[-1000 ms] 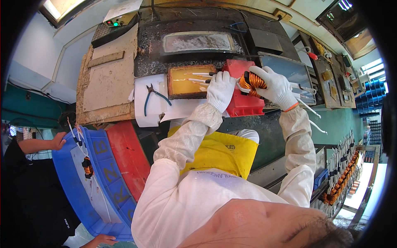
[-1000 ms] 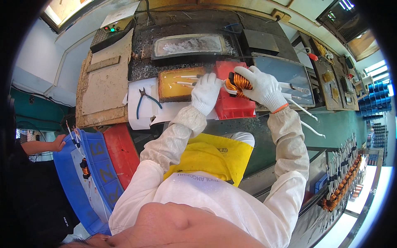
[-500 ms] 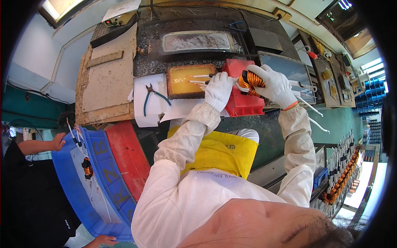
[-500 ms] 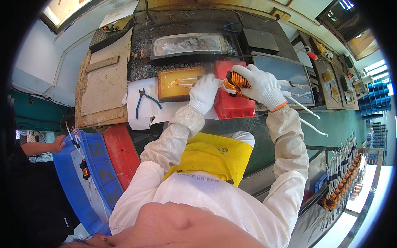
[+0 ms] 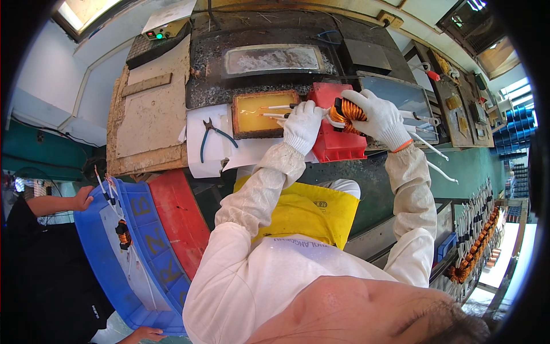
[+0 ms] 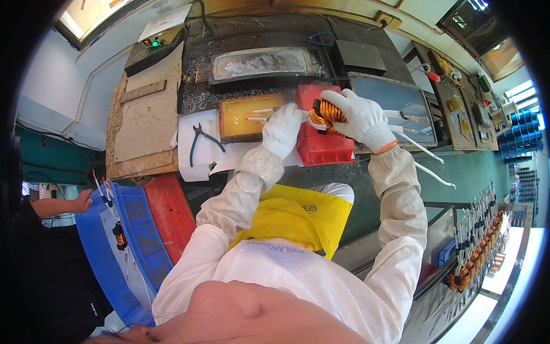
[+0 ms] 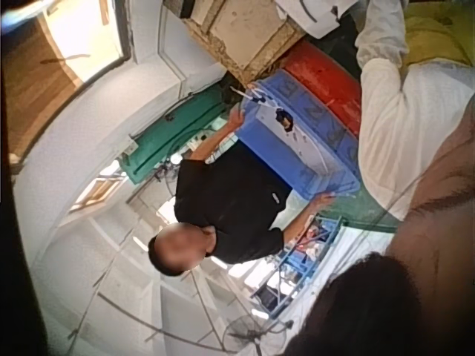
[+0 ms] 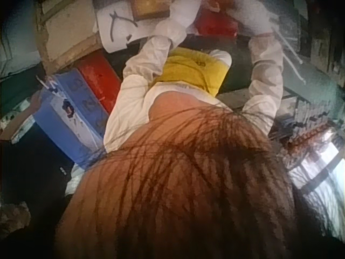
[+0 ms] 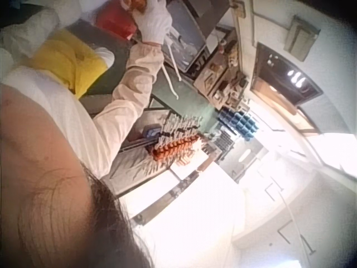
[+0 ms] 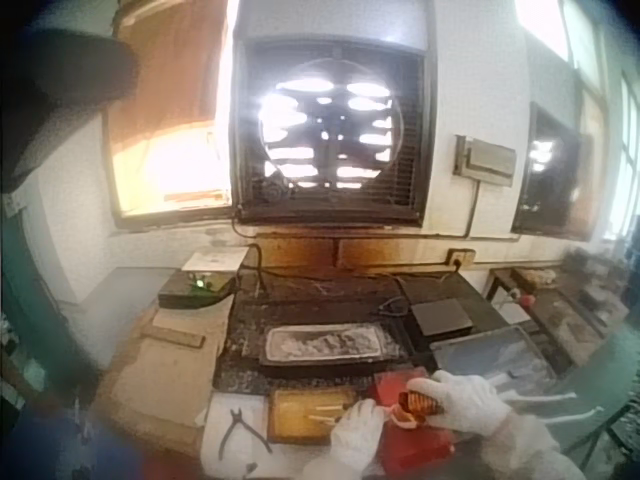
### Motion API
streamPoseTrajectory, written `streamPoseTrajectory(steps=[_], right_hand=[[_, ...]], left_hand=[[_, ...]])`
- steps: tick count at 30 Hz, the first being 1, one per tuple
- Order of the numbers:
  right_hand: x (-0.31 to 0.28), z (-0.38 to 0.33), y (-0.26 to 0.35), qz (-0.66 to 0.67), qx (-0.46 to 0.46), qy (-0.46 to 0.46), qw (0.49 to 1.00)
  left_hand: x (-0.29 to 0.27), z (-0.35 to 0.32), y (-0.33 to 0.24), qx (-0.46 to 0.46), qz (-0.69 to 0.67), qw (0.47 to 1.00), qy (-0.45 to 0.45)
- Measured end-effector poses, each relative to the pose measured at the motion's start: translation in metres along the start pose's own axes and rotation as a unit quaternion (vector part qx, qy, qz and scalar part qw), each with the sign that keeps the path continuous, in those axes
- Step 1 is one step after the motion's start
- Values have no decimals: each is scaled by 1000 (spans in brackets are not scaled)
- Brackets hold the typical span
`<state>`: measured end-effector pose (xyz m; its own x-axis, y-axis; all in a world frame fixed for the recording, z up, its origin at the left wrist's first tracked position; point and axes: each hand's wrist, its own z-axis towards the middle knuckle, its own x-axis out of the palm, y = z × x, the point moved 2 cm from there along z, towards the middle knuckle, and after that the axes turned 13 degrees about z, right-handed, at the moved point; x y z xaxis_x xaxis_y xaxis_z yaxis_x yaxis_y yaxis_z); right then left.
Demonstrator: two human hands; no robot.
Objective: Dipping copper wire coils into a heated substance for coating or tinning.
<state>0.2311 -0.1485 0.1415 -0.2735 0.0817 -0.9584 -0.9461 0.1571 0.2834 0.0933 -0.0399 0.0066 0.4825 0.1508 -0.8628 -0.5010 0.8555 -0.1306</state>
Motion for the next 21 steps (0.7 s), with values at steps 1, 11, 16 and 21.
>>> streamPoseTrajectory(steps=[1, 11, 16, 21], right_hand=[[0, 0, -1, 3, 3, 2, 1000], [3, -7, -8, 26, 21, -17, 999], [12, -20, -15, 93, 49, -70, 992], [20, -31, -23, 108, 47, -97, 988]], left_hand=[[1, 1, 0, -1, 8, 1000, 1], [0, 4, -2, 28, 22, 997, -69], [-10, 15, 2, 71, 33, 990, -120], [-37, 6, -4, 86, -4, 964, -252]])
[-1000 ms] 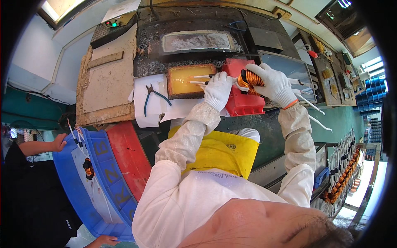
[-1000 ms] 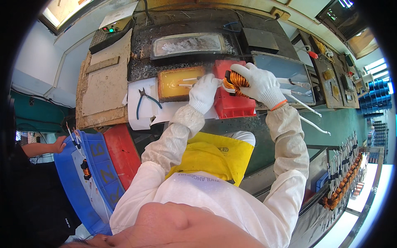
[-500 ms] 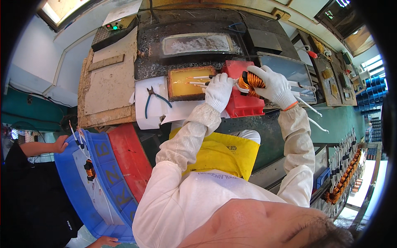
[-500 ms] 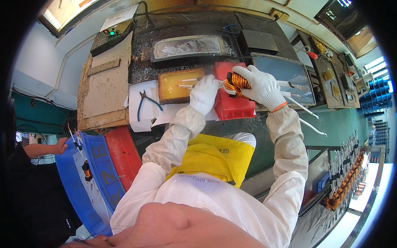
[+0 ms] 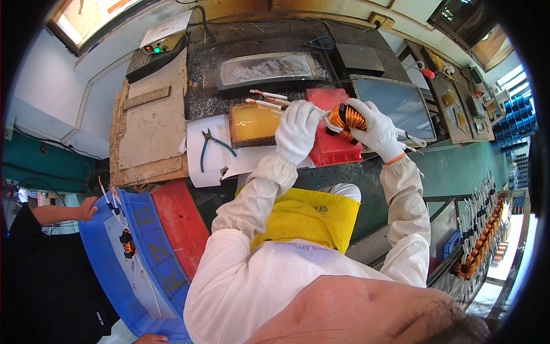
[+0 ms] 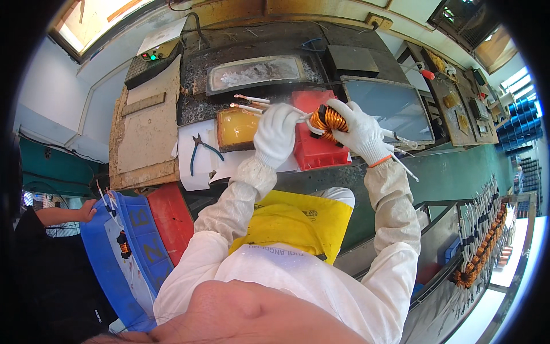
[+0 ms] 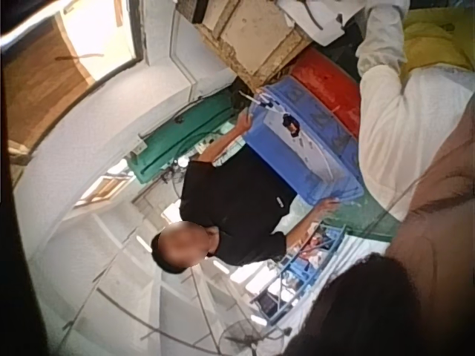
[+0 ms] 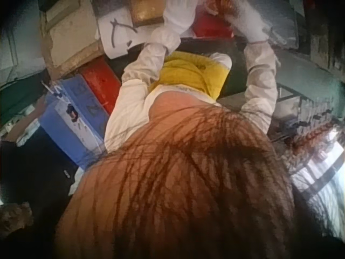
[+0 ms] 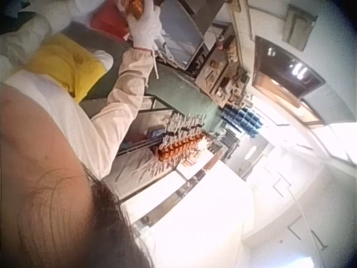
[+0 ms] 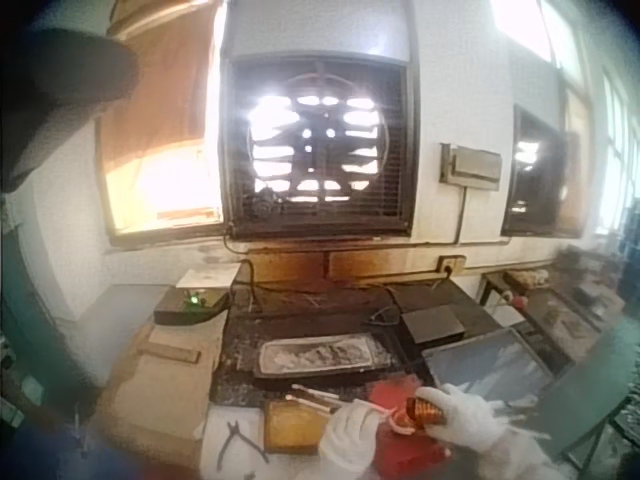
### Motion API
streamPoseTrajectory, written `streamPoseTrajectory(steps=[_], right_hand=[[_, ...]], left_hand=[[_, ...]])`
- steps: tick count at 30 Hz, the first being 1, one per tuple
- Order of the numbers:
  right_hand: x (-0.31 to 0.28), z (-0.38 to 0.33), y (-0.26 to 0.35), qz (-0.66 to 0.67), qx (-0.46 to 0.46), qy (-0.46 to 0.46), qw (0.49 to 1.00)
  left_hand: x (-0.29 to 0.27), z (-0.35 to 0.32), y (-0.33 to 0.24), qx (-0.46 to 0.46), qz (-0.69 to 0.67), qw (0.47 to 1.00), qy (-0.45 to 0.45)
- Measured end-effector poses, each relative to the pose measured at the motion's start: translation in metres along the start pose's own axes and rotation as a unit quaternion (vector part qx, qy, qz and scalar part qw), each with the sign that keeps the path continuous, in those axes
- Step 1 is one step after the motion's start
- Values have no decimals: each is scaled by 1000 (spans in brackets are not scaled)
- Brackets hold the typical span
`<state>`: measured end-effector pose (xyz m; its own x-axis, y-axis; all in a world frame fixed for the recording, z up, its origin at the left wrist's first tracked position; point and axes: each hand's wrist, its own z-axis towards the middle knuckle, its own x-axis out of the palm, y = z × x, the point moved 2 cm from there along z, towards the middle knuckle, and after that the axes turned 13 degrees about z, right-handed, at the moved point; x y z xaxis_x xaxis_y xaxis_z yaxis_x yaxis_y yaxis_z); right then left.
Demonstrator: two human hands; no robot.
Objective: Dipping copper wire coils into a heated substance for coating or tinning.
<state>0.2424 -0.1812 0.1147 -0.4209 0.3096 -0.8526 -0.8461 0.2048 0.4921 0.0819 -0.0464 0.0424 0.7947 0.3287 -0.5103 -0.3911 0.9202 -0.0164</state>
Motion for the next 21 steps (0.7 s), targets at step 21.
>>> streamPoseTrajectory(steps=[21], right_hand=[[-1, 0, 10, -5, 51, -3, 999]], left_hand=[[8, 7, -4, 8, 19, 999, 49]])
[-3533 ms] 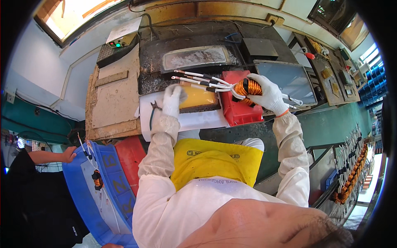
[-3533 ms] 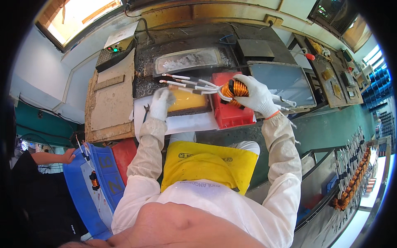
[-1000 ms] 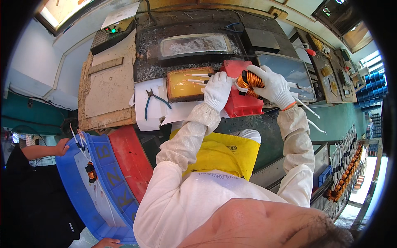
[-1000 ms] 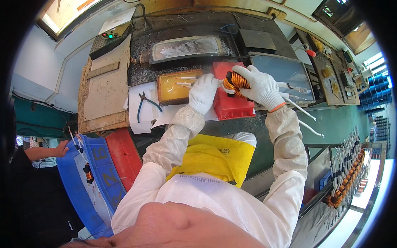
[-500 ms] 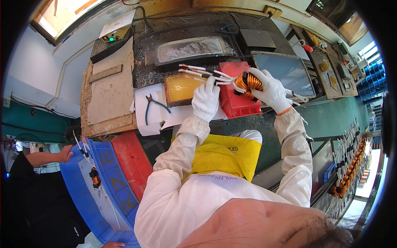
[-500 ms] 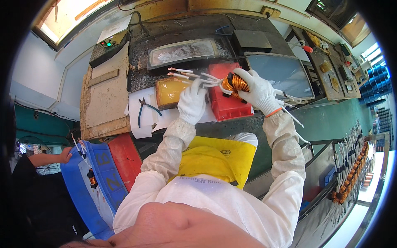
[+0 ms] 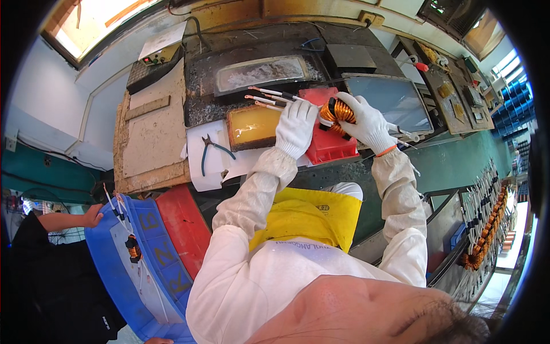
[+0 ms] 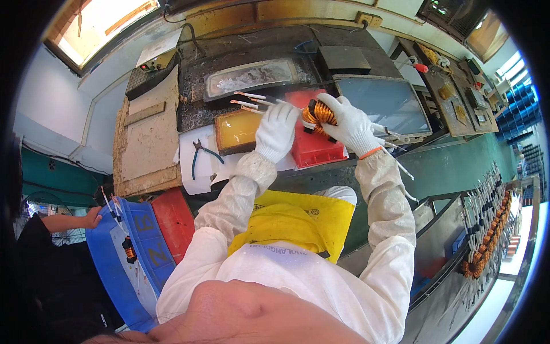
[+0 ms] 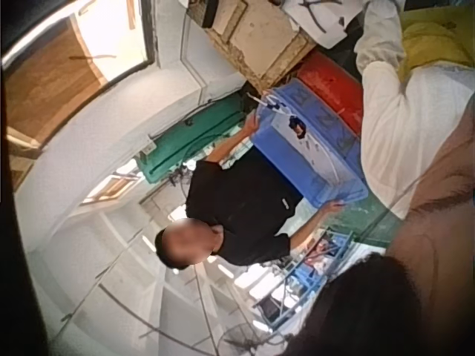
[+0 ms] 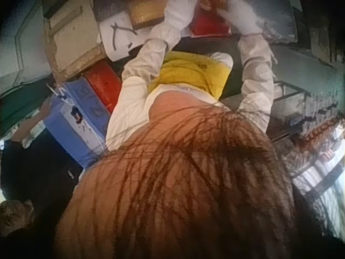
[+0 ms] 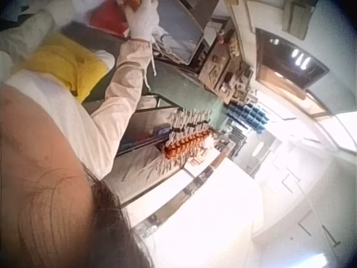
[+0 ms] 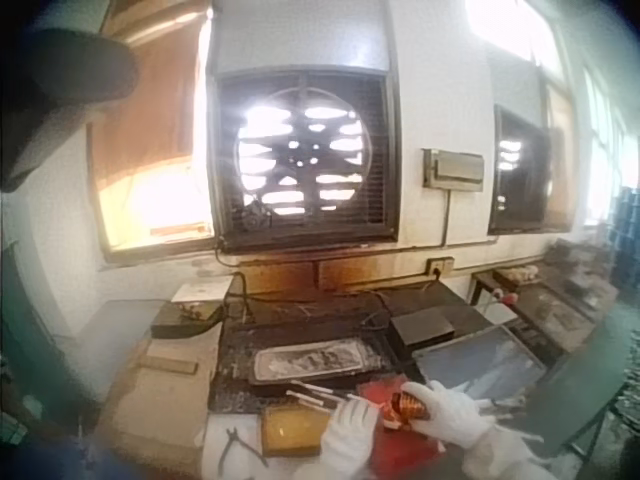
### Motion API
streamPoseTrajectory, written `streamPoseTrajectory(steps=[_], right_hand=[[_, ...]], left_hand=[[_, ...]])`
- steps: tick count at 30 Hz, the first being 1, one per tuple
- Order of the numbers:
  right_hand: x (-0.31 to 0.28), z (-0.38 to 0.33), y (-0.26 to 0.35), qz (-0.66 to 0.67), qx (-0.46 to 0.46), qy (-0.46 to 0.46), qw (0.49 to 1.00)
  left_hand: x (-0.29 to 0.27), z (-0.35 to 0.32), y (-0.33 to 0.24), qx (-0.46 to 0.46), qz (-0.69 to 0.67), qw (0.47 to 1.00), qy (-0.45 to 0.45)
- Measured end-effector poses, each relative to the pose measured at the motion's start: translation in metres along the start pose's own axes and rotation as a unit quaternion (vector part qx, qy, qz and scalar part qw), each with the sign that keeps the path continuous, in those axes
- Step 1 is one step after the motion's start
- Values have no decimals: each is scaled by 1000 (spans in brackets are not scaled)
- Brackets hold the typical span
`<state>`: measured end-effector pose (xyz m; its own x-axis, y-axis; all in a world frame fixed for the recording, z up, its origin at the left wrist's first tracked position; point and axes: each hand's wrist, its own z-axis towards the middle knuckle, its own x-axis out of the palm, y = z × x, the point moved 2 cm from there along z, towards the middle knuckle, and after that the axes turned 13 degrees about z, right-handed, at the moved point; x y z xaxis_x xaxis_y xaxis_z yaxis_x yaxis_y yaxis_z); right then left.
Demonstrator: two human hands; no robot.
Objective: Dipping copper wire coils into a heated substance for coating or tinning.
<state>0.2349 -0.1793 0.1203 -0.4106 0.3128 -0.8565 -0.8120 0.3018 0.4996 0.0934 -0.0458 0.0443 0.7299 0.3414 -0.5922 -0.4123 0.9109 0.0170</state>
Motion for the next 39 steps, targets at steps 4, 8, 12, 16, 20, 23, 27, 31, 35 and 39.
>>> streamPoseTrajectory(steps=[4, 8, 12, 16, 20, 23, 27, 31, 35, 39], right_hand=[[-2, -5, -3, 67, -45, -16, 997], [5, -4, -6, 67, -28, -31, 997], [15, 3, -6, 48, -5, -65, 997], [20, 18, 4, 40, 4, -88, 995], [28, 29, 4, 32, 39, -105, 993], [28, 30, -2, 76, 13, -142, 987], [20, 24, 3, 67, -23, -118, 990], [21, 26, 6, 30, 60, -72, 995], [26, 29, 6, -8, 34, -104, 994], [29, 35, 10, -20, 45, -107, 993]], left_hand=[[25, 5, -2, 23, 7, 1000, 16], [43, 9, -3, 31, 58, 993, 99], [61, 18, 1, 42, 94, 989, 109], [74, 29, 13, 26, 132, 984, 116], [90, 39, 26, 34, 116, 986, 111], [95, 42, 32, 48, 102, 987, 114], [97, 40, 35, 52, 110, 983, 140], [98, 44, 34, 70, 110, 986, 102], [97, 47, 38, 83, 100, 987, 94], [103, 51, 42, 99, 81, 988, 87]])
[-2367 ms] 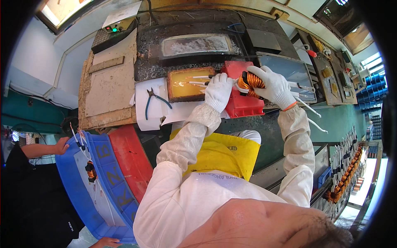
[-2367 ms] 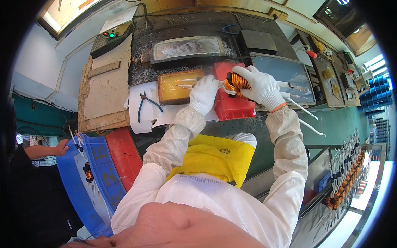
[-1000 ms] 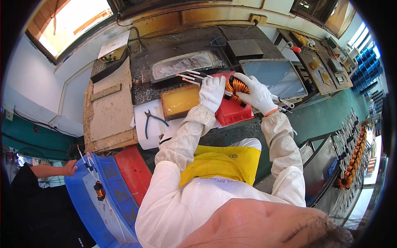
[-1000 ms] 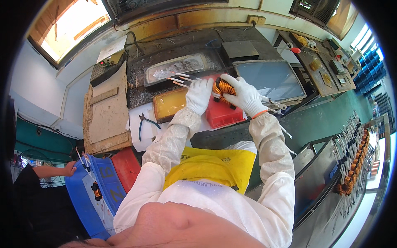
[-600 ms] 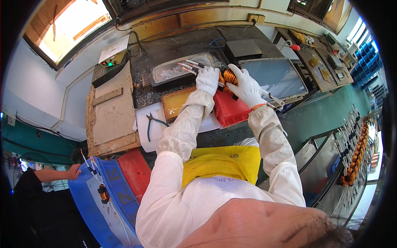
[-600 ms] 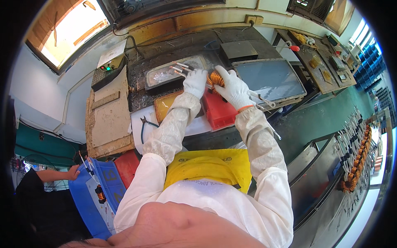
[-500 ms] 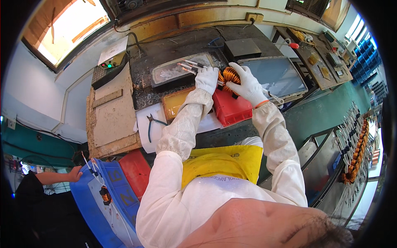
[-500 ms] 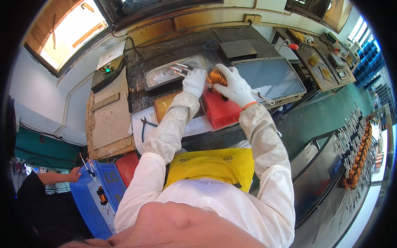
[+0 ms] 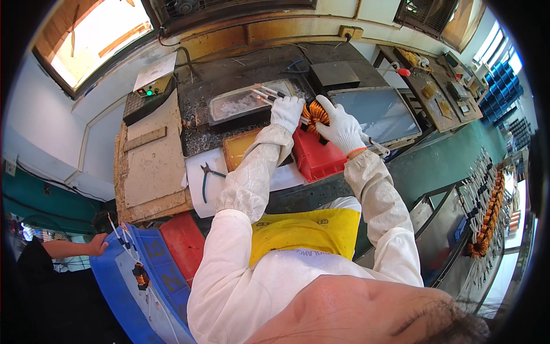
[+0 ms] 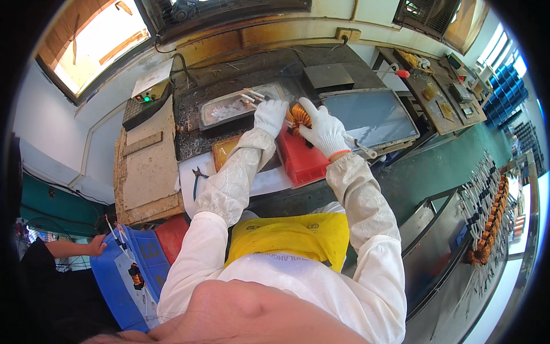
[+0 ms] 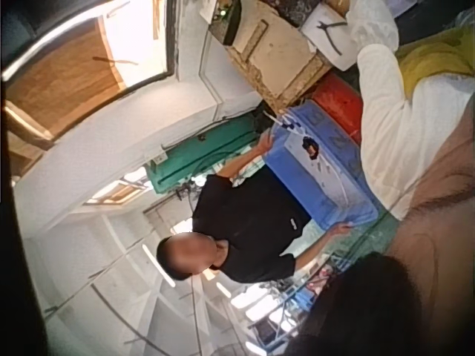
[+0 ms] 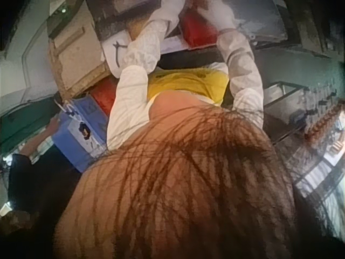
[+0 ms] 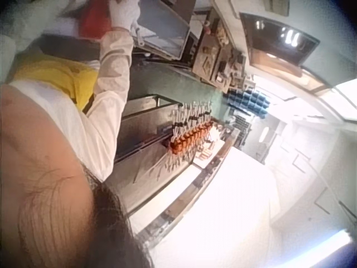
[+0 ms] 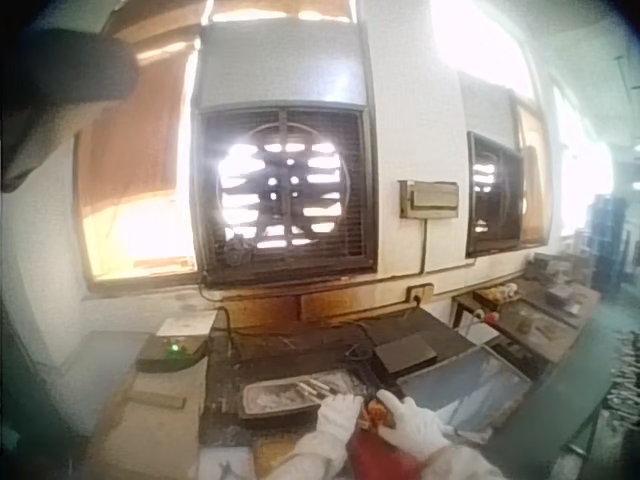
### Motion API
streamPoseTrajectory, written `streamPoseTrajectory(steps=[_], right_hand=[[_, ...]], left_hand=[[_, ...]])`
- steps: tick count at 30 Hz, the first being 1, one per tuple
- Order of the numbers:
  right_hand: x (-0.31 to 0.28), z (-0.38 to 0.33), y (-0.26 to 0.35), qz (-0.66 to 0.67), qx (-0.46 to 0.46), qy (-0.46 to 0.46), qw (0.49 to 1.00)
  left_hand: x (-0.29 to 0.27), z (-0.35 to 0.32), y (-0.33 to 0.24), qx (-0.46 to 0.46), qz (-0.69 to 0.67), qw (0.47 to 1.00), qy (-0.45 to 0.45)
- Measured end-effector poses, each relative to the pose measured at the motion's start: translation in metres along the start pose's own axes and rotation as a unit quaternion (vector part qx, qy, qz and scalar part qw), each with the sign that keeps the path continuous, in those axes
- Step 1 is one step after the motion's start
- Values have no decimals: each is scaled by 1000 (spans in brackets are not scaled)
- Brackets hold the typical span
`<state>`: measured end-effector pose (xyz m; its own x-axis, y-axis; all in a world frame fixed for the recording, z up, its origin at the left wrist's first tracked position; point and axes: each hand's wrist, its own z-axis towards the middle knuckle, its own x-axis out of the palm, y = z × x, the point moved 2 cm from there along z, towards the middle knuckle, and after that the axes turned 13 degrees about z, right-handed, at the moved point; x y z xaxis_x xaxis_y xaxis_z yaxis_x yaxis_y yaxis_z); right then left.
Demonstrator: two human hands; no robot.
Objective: Dipping copper wire coils into a heated substance for coating or tinning.
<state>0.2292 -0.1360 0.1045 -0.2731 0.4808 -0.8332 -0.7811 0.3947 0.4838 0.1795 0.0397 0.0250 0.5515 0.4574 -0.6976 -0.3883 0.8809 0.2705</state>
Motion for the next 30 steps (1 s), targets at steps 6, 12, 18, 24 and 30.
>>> streamPoseTrajectory(steps=[6, 12, 18, 24, 30], right_hand=[[1, 5, 6, -19, 40, 19, 999], [-3, 13, 12, -49, 42, 49, 997], [-4, 18, 13, -62, 46, 69, 995], [-3, 24, 16, -88, 46, 82, 992], [-5, 25, 18, -75, 43, 82, 993]], left_hand=[[10, 2, 1, -11, -1, 998, 58], [13, 1, 0, -14, 9, 993, 114], [20, 1, 3, -28, -20, 997, 75], [22, -1, 1, -36, -20, 993, 109], [24, 2, -2, -57, -11, 991, 122]])
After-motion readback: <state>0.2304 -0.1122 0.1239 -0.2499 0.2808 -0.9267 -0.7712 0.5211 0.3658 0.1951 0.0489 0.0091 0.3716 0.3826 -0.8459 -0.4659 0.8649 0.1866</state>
